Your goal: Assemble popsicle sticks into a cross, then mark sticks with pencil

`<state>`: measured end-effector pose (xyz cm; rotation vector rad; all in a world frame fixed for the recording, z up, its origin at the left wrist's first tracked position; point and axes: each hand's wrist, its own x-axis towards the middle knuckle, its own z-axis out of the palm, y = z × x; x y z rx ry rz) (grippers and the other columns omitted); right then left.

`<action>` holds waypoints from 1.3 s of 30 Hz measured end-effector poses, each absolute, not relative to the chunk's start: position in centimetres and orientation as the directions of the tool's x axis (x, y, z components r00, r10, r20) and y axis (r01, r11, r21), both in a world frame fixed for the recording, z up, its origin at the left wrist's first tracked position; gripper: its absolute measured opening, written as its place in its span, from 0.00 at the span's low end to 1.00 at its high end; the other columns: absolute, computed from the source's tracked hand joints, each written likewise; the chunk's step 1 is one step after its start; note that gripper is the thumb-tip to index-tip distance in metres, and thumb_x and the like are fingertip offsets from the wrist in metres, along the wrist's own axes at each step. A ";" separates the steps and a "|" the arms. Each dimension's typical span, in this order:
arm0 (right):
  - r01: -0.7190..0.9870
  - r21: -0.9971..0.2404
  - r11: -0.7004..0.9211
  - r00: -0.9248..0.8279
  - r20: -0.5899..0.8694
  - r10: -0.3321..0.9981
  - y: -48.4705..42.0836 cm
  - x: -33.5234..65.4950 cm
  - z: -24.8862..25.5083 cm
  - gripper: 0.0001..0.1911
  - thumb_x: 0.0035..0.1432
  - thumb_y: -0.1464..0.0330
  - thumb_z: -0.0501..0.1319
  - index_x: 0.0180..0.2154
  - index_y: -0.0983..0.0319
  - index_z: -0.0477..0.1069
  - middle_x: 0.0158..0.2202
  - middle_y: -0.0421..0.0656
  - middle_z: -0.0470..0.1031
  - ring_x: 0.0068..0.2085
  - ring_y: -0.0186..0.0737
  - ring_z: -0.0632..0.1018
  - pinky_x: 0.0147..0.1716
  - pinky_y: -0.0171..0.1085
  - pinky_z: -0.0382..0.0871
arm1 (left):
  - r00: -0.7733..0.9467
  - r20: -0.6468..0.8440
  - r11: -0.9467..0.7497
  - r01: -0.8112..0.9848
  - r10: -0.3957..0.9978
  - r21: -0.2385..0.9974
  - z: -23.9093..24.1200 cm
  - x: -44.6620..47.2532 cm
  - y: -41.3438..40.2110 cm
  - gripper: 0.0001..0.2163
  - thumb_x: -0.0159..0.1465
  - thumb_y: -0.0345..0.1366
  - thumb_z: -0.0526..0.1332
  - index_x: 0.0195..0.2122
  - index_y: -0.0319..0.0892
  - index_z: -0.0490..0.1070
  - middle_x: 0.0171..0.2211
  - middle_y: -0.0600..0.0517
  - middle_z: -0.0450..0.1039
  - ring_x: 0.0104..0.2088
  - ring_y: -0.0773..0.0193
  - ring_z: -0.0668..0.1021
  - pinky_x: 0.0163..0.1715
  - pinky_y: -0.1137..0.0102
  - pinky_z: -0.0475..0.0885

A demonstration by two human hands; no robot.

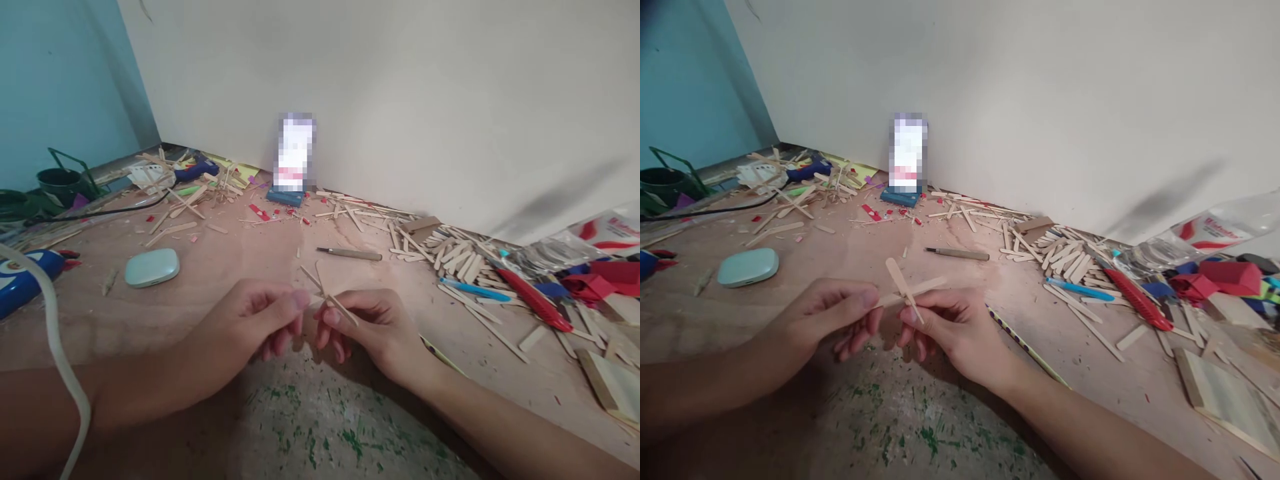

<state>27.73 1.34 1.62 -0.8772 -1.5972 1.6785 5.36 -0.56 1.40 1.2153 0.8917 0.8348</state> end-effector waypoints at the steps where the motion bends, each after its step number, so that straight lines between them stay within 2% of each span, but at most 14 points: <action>1: 0.000 -0.999 -0.037 -0.563 -0.031 0.826 1.3 27.6 1.7 0.17 0.63 0.56 0.73 0.30 0.64 0.83 0.26 0.43 0.80 0.22 0.30 0.74 0.23 0.29 0.67 | 0.460 -0.152 0.205 -0.068 0.875 0.976 1.4 5.5 -0.7 0.23 0.70 0.55 0.62 0.28 0.40 0.73 0.20 0.55 0.68 0.20 0.71 0.68 0.20 0.77 0.61; 7: 0.066 -0.997 0.051 -0.501 0.011 0.865 0.8 27.3 1.9 0.17 0.65 0.56 0.72 0.32 0.63 0.84 0.24 0.41 0.77 0.20 0.30 0.70 0.20 0.30 0.65 | 0.580 -0.219 0.396 -0.196 0.784 0.897 1.3 5.9 -0.9 0.20 0.68 0.51 0.62 0.27 0.42 0.67 0.19 0.57 0.61 0.19 0.71 0.62 0.18 0.76 0.58; 11: 0.146 -0.982 0.123 -0.458 0.044 0.888 0.5 27.3 2.1 0.17 0.66 0.56 0.70 0.31 0.63 0.83 0.22 0.41 0.75 0.20 0.32 0.71 0.18 0.31 0.62 | 0.609 -0.220 0.440 -0.237 0.762 0.866 1.7 5.9 -1.0 0.19 0.68 0.50 0.62 0.26 0.42 0.66 0.19 0.58 0.58 0.19 0.72 0.60 0.19 0.75 0.56; 15: 0.228 -0.949 0.218 -0.439 0.100 0.893 0.3 27.4 2.1 0.16 0.66 0.58 0.70 0.30 0.62 0.83 0.23 0.40 0.75 0.21 0.32 0.70 0.20 0.32 0.60 | 0.634 -0.232 0.477 -0.247 0.738 0.844 1.9 6.0 -1.0 0.20 0.68 0.50 0.64 0.26 0.42 0.65 0.18 0.59 0.57 0.18 0.72 0.59 0.18 0.74 0.54; 20: 0.291 -0.910 0.295 -0.435 0.149 0.888 0.0 27.3 1.9 0.18 0.68 0.59 0.68 0.28 0.62 0.80 0.20 0.38 0.67 0.22 0.31 0.63 0.22 0.33 0.55 | 0.650 -0.256 0.515 -0.243 0.715 0.822 1.9 6.2 -1.1 0.22 0.68 0.52 0.65 0.26 0.42 0.64 0.18 0.60 0.55 0.17 0.74 0.59 0.19 0.74 0.52; 24: 0.291 -0.909 0.297 -0.470 0.134 0.872 -0.1 27.1 2.1 0.20 0.70 0.58 0.67 0.28 0.63 0.80 0.20 0.37 0.65 0.22 0.30 0.62 0.21 0.33 0.54 | 0.666 -0.258 0.526 -0.238 0.700 0.817 2.0 6.3 -1.2 0.23 0.67 0.51 0.66 0.25 0.41 0.62 0.18 0.61 0.53 0.16 0.75 0.60 0.20 0.73 0.50; 27: 0.276 -0.928 0.251 -0.527 0.072 0.847 0.1 27.2 2.3 0.25 0.72 0.54 0.63 0.26 0.63 0.77 0.16 0.37 0.65 0.18 0.30 0.63 0.18 0.33 0.53 | 0.680 -0.248 0.524 -0.233 0.690 0.820 2.0 6.1 -1.1 0.23 0.69 0.49 0.65 0.24 0.41 0.61 0.19 0.61 0.53 0.16 0.75 0.61 0.21 0.73 0.50; 30: 0.276 -0.936 0.221 -0.582 0.021 0.813 0.4 27.4 2.3 0.28 0.74 0.53 0.59 0.25 0.63 0.74 0.17 0.38 0.67 0.16 0.31 0.66 0.16 0.32 0.55 | 0.699 -0.230 0.519 -0.232 0.677 0.823 1.6 5.8 -0.9 0.21 0.70 0.47 0.63 0.24 0.41 0.62 0.19 0.61 0.52 0.16 0.75 0.60 0.21 0.72 0.51; 35: 0.324 -0.894 0.311 -0.501 0.117 0.858 0.2 27.3 2.1 0.24 0.71 0.59 0.65 0.23 0.62 0.68 0.20 0.37 0.62 0.23 0.30 0.61 0.21 0.32 0.52 | 0.714 -0.218 0.513 -0.225 0.665 0.828 0.7 5.6 -0.4 0.19 0.71 0.45 0.61 0.26 0.41 0.64 0.19 0.61 0.52 0.16 0.74 0.62 0.21 0.72 0.49; 39: 0.332 -0.891 0.310 -0.508 0.108 0.855 -0.2 26.9 2.1 0.26 0.74 0.60 0.60 0.23 0.62 0.68 0.20 0.37 0.62 0.22 0.30 0.61 0.20 0.33 0.52 | 0.708 -0.220 0.516 -0.233 0.671 0.824 0.7 5.8 -0.6 0.20 0.71 0.46 0.62 0.25 0.40 0.63 0.19 0.61 0.52 0.16 0.75 0.61 0.20 0.73 0.48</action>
